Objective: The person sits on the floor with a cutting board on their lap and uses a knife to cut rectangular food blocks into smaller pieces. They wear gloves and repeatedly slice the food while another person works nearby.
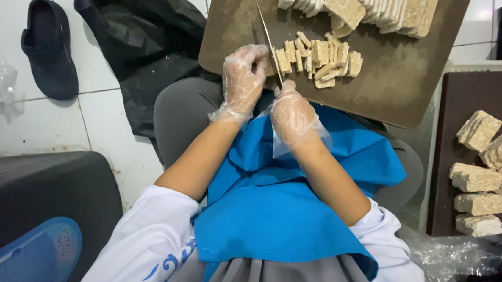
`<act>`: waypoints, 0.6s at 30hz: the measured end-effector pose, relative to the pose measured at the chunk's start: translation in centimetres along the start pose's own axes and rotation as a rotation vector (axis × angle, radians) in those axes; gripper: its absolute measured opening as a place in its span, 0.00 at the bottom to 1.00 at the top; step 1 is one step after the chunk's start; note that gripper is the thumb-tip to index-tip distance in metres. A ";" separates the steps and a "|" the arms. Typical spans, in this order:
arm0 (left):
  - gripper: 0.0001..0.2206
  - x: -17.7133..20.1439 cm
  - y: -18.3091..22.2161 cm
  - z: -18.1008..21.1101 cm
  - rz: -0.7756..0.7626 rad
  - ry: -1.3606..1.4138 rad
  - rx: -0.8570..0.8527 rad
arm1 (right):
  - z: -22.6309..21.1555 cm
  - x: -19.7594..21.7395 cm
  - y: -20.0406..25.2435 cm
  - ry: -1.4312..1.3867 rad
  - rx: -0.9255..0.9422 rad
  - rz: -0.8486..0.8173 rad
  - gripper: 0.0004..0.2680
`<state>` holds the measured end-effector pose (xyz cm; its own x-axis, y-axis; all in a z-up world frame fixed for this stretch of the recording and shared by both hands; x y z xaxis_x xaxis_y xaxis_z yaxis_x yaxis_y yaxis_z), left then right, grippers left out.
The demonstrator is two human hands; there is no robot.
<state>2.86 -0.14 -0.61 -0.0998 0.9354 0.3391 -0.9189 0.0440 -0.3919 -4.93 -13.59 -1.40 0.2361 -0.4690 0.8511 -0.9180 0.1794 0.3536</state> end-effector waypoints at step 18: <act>0.07 0.3 0.4 -0.7 -0.033 0.087 0.189 | -1.2 1.3 0.8 -0.008 -0.010 -0.040 0.09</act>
<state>2.74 0.39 -1.26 -0.0423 0.9617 0.2707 -0.9773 0.0165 -0.2114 -4.98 -13.02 0.50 0.2705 -0.4827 0.8330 -0.9045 0.1688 0.3916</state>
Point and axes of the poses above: each hand's wrist, its own y-axis away from the middle knuckle, its own x-axis out of the back of the hand, z = x × y, the point moved 4 cm from there along -y, towards the middle knuckle, and after that the axes turned 6 degrees about y, right-handed, at the moved point
